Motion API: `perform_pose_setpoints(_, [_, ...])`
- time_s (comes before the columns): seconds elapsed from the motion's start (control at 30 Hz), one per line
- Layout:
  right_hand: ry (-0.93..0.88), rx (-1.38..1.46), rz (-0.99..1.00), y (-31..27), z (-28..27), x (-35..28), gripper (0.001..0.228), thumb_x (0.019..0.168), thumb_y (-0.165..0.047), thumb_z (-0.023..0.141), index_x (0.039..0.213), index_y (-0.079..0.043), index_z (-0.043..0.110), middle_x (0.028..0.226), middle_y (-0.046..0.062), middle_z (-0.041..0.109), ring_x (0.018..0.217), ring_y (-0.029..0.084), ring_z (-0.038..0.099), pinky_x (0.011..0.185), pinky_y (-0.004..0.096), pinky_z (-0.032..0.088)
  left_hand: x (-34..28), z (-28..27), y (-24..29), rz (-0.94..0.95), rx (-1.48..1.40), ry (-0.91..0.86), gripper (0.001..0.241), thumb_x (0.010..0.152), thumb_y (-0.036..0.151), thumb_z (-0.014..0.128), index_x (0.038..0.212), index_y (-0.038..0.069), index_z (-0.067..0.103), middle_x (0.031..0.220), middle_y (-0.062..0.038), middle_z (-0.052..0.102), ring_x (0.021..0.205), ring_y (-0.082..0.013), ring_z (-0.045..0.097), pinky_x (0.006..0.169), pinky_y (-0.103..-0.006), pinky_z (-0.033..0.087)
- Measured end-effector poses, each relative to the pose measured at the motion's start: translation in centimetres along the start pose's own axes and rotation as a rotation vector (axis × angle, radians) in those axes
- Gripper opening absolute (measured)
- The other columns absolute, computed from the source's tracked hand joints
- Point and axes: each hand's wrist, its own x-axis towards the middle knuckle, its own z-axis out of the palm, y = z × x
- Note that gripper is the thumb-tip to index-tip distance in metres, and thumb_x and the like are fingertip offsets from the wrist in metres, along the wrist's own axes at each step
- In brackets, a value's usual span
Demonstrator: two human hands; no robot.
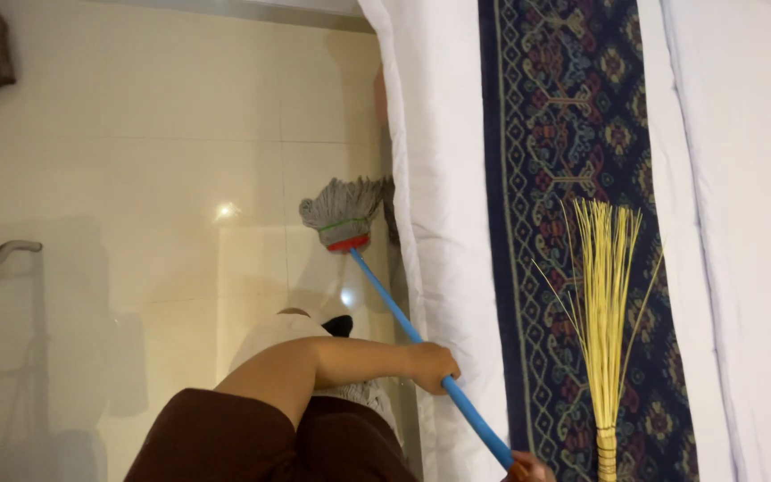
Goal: The person mops the tiled floor with a blue mop, then wipes a dark bedside table using a striped cloth. They move a brown bag and a box aside to reach the surface, then wipe the table and the wall edge.
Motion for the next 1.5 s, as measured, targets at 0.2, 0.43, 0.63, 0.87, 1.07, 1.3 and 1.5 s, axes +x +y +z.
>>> perform_pose_setpoints(0.2, [0.628, -0.079, -0.736, -45.7, 18.1, -25.9, 0.049, 0.096, -0.011, 0.032, 0.074, 0.006, 0.073, 0.054, 0.019, 0.064, 0.04, 0.02, 0.048, 0.044, 0.028, 0.043, -5.4, -2.7, -0.7, -0.12, -0.06, 0.308, 0.014, 0.068, 0.012, 0.078, 0.069, 0.013, 0.064, 0.067, 0.002, 0.069, 0.064, -0.0227, 0.064, 0.063, -0.0345, 0.051])
perform_pose_setpoints(0.43, [0.237, -0.209, -1.044, -47.7, 25.4, -31.5, 0.033, 0.082, -0.014, 0.043, 0.081, -0.002, 0.074, 0.048, 0.003, 0.057, 0.042, 0.012, 0.044, 0.047, 0.023, 0.035, -18.7, -1.5, 2.5, -0.195, -0.061, 0.598, 0.008, 0.069, 0.017, 0.073, 0.068, 0.015, 0.065, 0.066, 0.001, 0.072, 0.061, -0.0271, 0.068, 0.059, -0.0379, 0.052])
perform_pose_setpoints(0.63, [-0.056, -0.28, -1.289, -46.0, 31.4, -34.9, 0.033, 0.086, -0.02, 0.044, 0.081, -0.005, 0.073, 0.055, -0.001, 0.06, 0.046, 0.014, 0.049, 0.05, 0.024, 0.04, -30.9, 3.6, 4.8, -0.341, -0.021, 0.785, 0.011, 0.07, 0.014, 0.075, 0.068, 0.013, 0.064, 0.064, -0.003, 0.069, 0.059, -0.031, 0.064, 0.058, -0.0386, 0.051])
perform_pose_setpoints(0.87, [-0.666, -0.086, -1.367, -42.1, 39.5, -32.1, 0.028, 0.094, -0.027, 0.052, 0.081, -0.004, 0.061, 0.094, 0.015, 0.06, 0.087, 0.033, 0.064, 0.085, 0.047, 0.05, -41.8, 11.9, 2.2, -0.798, 0.021, 0.691, 0.011, 0.076, 0.027, 0.073, 0.078, 0.016, 0.071, 0.076, -0.009, 0.075, 0.08, -0.0342, 0.071, 0.08, -0.0485, 0.056])
perform_pose_setpoints(1.07, [-1.073, 0.118, -1.482, -38.7, 40.5, -31.2, 0.033, 0.098, -0.016, 0.059, 0.068, -0.006, 0.047, 0.065, 0.011, 0.052, 0.067, 0.032, 0.059, 0.094, 0.057, 0.049, -43.7, 20.2, -3.2, -1.196, 0.045, 0.822, 0.031, 0.08, 0.038, 0.08, 0.104, 0.026, 0.067, 0.111, 0.003, 0.067, 0.125, -0.0289, 0.057, 0.111, -0.0694, 0.036])
perform_pose_setpoints(1.3, [-0.779, 0.033, -1.301, -32.3, 25.7, -32.5, 0.038, 0.1, -0.013, 0.05, 0.064, -0.004, 0.051, 0.066, 0.013, 0.056, 0.067, 0.033, 0.059, 0.099, 0.058, 0.048, -27.3, 25.5, -3.3, -1.135, 0.056, 0.827, 0.028, 0.08, 0.049, 0.081, 0.098, 0.032, 0.069, 0.116, 0.003, 0.066, 0.132, -0.0268, 0.052, 0.101, -0.0552, 0.054])
perform_pose_setpoints(1.5, [-0.371, 0.39, -0.983, -26.0, 9.8, -34.9, 0.028, 0.091, -0.022, 0.046, 0.064, -0.016, 0.044, 0.063, 0.003, 0.042, 0.069, 0.022, 0.045, 0.101, 0.049, 0.042, -6.7, 24.1, 9.2, -0.886, -0.002, 0.594, 0.01, 0.072, 0.035, 0.073, 0.078, 0.029, 0.077, 0.085, 0.005, 0.076, 0.093, -0.0282, 0.068, 0.083, -0.0547, 0.046])
